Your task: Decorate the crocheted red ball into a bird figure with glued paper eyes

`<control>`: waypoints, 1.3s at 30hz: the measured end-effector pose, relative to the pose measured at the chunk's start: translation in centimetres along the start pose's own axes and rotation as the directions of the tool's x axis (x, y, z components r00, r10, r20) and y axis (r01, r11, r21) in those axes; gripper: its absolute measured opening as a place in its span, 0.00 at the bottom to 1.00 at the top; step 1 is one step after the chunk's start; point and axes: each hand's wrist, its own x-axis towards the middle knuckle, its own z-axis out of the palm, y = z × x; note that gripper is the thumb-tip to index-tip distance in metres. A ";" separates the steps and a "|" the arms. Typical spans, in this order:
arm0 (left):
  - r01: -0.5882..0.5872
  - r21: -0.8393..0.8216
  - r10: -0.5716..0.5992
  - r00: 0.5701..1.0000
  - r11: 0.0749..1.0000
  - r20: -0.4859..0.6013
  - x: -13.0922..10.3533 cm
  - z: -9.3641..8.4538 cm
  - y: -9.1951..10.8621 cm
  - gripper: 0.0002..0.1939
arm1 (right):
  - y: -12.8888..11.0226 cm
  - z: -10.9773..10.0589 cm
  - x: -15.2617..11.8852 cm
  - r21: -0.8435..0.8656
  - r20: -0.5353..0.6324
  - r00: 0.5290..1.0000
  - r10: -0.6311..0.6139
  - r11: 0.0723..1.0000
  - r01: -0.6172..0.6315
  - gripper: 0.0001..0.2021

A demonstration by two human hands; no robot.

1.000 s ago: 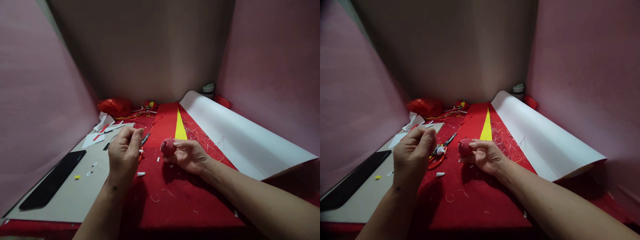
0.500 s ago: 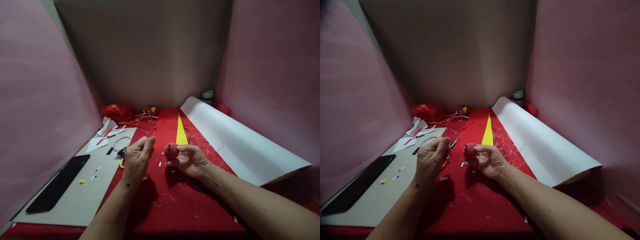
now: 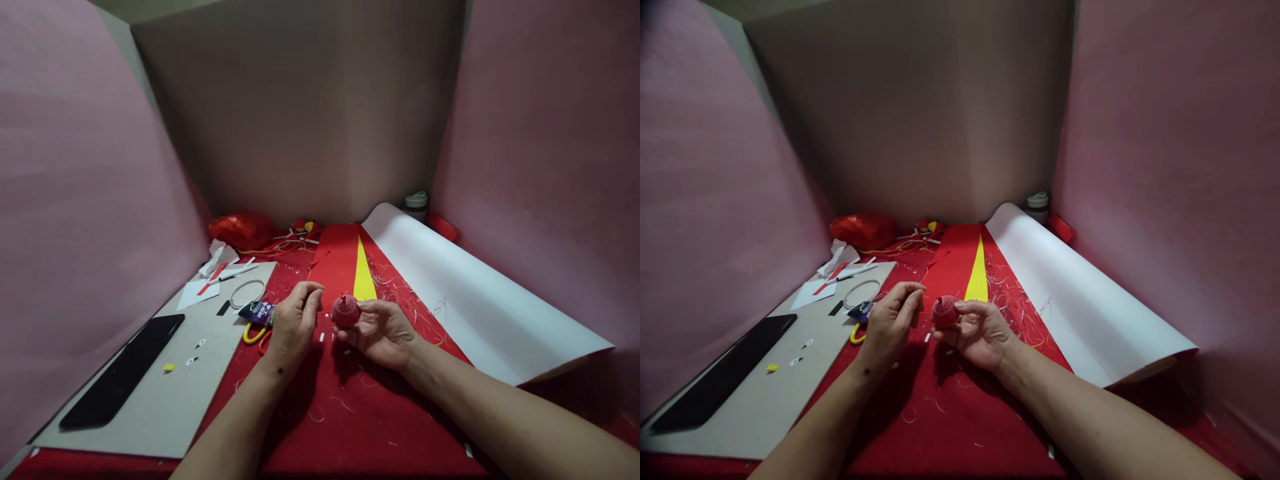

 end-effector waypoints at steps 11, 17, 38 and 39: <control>0.042 -0.012 -0.042 0.999 0.999 -0.025 0.2 0.4 -0.9 0.18 | -0.2 -0.2 0.1 0.001 -0.017 0.999 0.035 0.999 -0.035 0.14; 0.063 -0.019 -0.064 0.996 0.998 -0.055 0.1 0.8 -1.0 0.07 | -0.2 0.1 -0.1 0.003 -0.043 0.997 0.062 0.998 -0.061 0.12; -0.102 0.216 0.076 0.989 0.971 0.126 -0.8 1.9 -1.6 0.10 | -1.6 0.1 -0.1 0.008 -0.063 0.995 -0.078 0.997 0.078 0.13; -0.108 0.225 0.077 0.987 0.968 0.139 -0.8 1.9 -1.6 0.10 | -1.6 0.2 -0.1 0.007 -0.069 0.994 -0.089 0.996 0.090 0.13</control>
